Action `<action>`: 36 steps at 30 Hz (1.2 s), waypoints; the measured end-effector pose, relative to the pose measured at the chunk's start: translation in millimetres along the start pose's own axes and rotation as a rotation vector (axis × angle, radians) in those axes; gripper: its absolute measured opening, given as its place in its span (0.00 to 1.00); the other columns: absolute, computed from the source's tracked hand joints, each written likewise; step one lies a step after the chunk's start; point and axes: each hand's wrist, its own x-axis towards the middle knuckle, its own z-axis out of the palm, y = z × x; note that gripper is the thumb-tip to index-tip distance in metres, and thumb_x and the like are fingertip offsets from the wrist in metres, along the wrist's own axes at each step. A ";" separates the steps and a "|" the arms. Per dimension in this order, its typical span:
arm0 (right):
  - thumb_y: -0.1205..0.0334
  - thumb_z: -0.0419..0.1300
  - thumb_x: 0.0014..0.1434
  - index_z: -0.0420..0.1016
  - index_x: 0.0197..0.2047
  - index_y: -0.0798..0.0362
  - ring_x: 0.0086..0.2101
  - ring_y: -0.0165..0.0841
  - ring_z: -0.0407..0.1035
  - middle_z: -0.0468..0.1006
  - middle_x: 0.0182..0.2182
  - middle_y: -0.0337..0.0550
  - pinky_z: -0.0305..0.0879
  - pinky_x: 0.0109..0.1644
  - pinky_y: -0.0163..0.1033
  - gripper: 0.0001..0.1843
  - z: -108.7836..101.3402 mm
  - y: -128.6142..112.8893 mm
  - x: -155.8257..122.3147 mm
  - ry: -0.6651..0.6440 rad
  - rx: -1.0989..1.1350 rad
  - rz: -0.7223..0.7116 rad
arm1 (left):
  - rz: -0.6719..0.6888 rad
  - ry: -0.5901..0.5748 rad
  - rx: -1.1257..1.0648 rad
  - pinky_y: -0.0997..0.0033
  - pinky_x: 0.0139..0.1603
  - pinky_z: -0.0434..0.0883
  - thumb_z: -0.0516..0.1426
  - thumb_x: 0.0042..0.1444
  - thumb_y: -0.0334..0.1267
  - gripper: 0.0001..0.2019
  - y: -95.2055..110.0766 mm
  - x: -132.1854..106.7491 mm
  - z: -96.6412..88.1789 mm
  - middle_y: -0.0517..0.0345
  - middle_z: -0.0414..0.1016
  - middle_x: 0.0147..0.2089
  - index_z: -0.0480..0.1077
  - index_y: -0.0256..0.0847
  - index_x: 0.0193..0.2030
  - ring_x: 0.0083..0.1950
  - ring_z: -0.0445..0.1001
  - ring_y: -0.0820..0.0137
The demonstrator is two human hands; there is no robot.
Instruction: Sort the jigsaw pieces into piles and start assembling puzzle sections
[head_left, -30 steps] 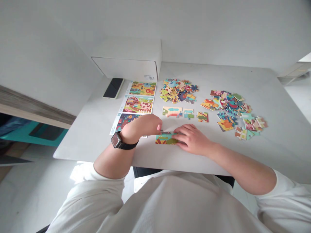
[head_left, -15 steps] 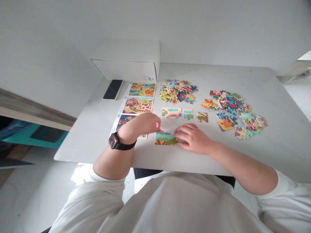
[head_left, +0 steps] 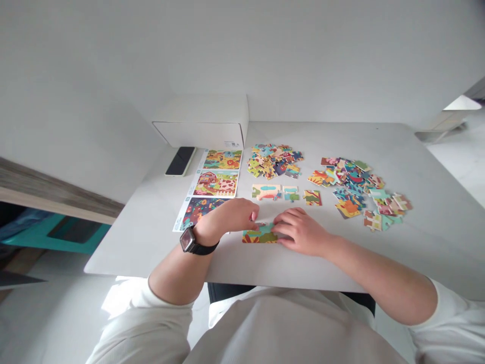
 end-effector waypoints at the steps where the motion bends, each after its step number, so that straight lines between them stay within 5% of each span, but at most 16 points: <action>1: 0.60 0.73 0.62 0.85 0.50 0.48 0.50 0.45 0.75 0.84 0.50 0.48 0.65 0.58 0.53 0.12 0.2 0.1 -0.1 0.001 0.000 0.001 | 0.001 -0.003 0.003 0.68 0.39 0.67 0.65 0.61 0.51 0.12 0.4 0.2 -0.1 0.56 0.84 0.44 0.80 0.46 0.41 0.41 0.80 0.63; 19: 0.61 0.73 0.63 0.86 0.49 0.49 0.51 0.46 0.75 0.84 0.50 0.50 0.64 0.57 0.53 0.11 -2.4 1.1 1.0 -0.014 0.015 0.004 | 0.013 -0.011 -0.018 0.68 0.39 0.64 0.64 0.60 0.48 0.09 3.5 1.8 2.3 0.59 0.83 0.40 0.79 0.47 0.38 0.38 0.78 0.65; 25: 0.60 0.73 0.63 0.85 0.52 0.51 0.51 0.47 0.75 0.84 0.50 0.50 0.64 0.58 0.53 0.14 -2.7 1.9 0.3 -0.008 0.011 -0.003 | 0.004 0.063 -0.017 0.66 0.37 0.62 0.54 0.66 0.40 0.11 -3.9 -0.1 -0.3 0.56 0.82 0.39 0.78 0.46 0.37 0.36 0.76 0.65; 36: 0.61 0.73 0.62 0.84 0.55 0.51 0.50 0.47 0.74 0.84 0.49 0.51 0.64 0.57 0.54 0.18 -0.9 2.1 0.5 0.002 0.028 0.000 | 0.074 0.052 -0.077 0.68 0.37 0.61 0.61 0.61 0.44 0.05 -4.5 1.5 5.3 0.61 0.82 0.39 0.76 0.47 0.37 0.37 0.75 0.66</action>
